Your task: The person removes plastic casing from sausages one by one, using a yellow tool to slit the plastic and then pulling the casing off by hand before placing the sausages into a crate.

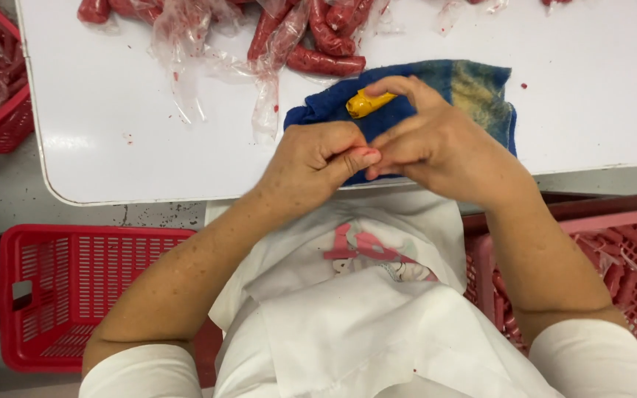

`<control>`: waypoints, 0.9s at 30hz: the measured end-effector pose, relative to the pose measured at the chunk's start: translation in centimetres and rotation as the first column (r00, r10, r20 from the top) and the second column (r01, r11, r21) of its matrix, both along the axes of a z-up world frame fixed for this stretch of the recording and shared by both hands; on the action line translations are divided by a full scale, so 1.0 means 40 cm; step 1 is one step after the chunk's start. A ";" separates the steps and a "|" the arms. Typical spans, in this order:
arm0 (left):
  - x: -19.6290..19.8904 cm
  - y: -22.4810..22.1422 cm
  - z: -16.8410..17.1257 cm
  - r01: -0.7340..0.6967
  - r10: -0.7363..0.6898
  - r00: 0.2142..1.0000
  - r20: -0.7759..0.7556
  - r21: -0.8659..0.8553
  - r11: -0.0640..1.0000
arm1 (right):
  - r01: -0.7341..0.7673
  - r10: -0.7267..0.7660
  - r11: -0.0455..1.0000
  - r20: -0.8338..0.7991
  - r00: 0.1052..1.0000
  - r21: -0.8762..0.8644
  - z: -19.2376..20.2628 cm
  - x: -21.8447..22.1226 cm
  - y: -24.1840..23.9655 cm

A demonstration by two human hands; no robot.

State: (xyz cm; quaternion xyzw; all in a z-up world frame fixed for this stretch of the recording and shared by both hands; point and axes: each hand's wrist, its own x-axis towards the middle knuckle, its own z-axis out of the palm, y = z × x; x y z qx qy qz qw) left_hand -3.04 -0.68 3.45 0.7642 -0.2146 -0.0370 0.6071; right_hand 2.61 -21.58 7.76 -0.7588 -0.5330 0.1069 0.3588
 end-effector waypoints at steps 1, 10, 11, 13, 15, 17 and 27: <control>0.003 0.007 -0.002 0.006 -0.006 1.000 -0.004 -0.002 1.000 | 0.006 -0.006 1.000 -0.004 1.000 -0.002 -0.010 0.006 -0.003; 0.018 -0.010 -0.090 0.092 -0.142 0.952 0.271 0.191 0.977 | -0.084 0.091 0.995 -0.137 0.986 0.053 -0.091 0.017 -0.019; 0.008 -0.025 -0.116 -0.028 -0.012 0.944 0.331 0.115 0.993 | 0.075 -0.034 0.986 -0.260 0.965 0.149 -0.124 -0.003 -0.020; -0.012 -0.050 -0.143 -0.152 0.128 0.912 0.389 0.031 0.988 | 0.229 -0.131 0.947 -0.382 0.915 0.224 -0.187 -0.040 -0.004; -0.048 -0.072 -0.149 -0.357 0.357 0.856 0.374 -0.072 0.931 | 0.569 -0.303 0.685 -0.532 0.791 0.456 -0.249 -0.096 0.026; -0.063 -0.094 -0.192 -0.358 0.399 0.906 0.144 -0.245 0.901 | 0.670 -0.324 0.565 -0.618 0.717 0.482 -0.275 -0.121 0.055; -0.016 -0.073 -0.089 -0.294 0.371 0.818 0.438 -0.235 0.926 | 0.436 -0.540 0.709 0.030 0.841 0.554 -0.230 -0.102 0.085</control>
